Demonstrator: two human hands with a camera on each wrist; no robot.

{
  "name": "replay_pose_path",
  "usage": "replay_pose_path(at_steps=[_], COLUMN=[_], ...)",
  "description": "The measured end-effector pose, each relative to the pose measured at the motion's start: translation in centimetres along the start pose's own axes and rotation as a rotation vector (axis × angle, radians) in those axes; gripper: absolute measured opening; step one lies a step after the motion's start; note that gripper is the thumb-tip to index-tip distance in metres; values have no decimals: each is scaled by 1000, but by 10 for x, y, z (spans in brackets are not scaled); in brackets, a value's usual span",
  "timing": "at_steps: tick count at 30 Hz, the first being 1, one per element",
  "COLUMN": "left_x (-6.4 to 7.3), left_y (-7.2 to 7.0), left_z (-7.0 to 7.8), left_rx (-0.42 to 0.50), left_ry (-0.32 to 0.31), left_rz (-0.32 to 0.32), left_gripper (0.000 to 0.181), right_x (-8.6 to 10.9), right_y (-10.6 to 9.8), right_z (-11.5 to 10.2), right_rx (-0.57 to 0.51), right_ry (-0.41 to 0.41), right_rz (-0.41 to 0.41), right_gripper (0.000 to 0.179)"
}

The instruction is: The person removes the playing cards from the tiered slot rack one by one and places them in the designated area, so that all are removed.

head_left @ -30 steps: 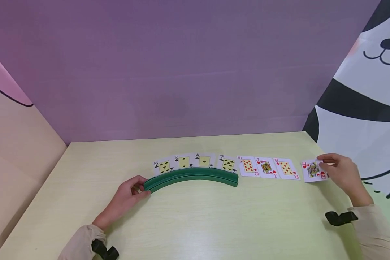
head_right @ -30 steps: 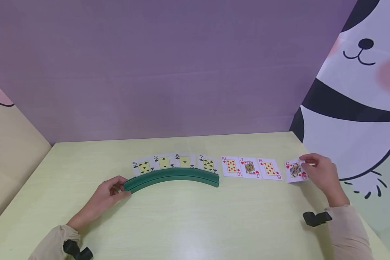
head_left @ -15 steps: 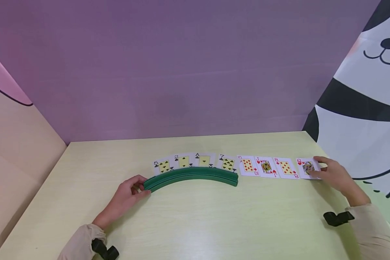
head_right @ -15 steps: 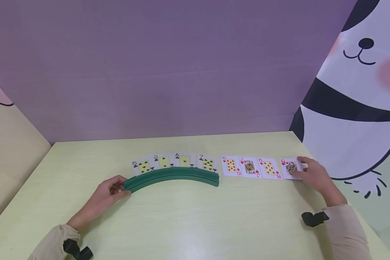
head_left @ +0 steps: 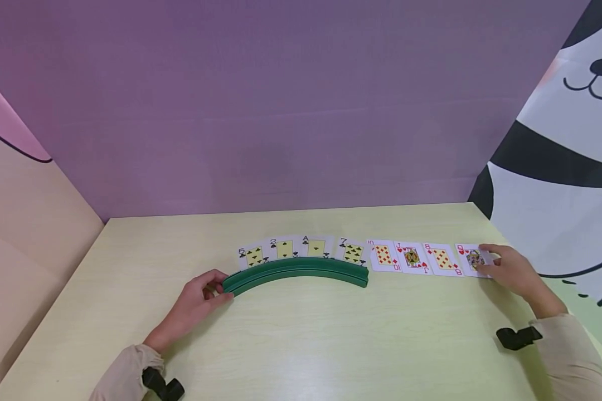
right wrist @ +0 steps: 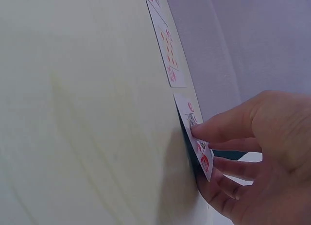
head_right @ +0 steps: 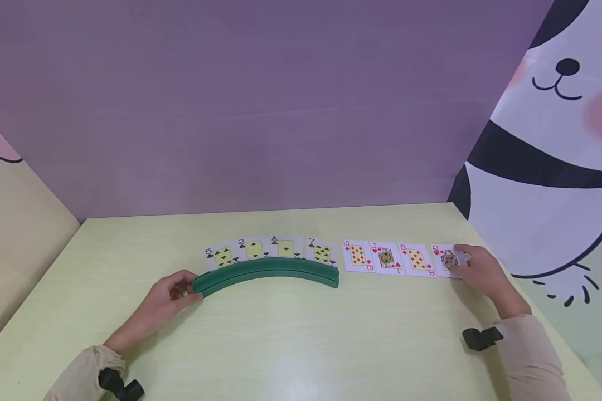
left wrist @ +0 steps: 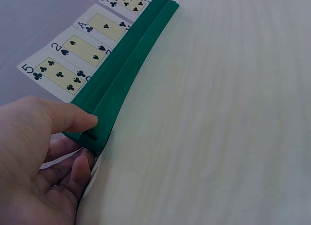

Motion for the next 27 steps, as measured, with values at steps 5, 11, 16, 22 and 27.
replay_pose_path(at_steps=[5, 11, 16, 22, 27], left_x=[0, -1, 0, 0, 0], left_y=[0, 1, 1, 1, 1], left_z=[-1, -2, -4, -6, -7], left_rx=[-1, -3, -12, -13, -11], left_ry=[-3, -3, -8, -19, -24], left_rz=[-2, -4, -4, -9, -8], left_gripper=[27, 27, 27, 28, 27], right_x=[1, 0, -1, 1, 3], right_y=[-2, -2, -1, -2, -3], right_z=[-3, -2, -2, -8, -8], right_rx=[13, 18, 14, 29, 31], right_ry=[-14, -19, -32, -69, -59], right_rz=[20, 22, 21, 42, 41], right_gripper=[60, 58, 56, 52, 52])
Point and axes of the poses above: each hand's wrist, its own x-axis away from the middle knuckle, its own y-axis out of the palm, z = x × y, the point moved 10 cm from there along -x, towards the middle knuckle, and after that the axes turned 11 degrees about y, right-handed, at the moved point
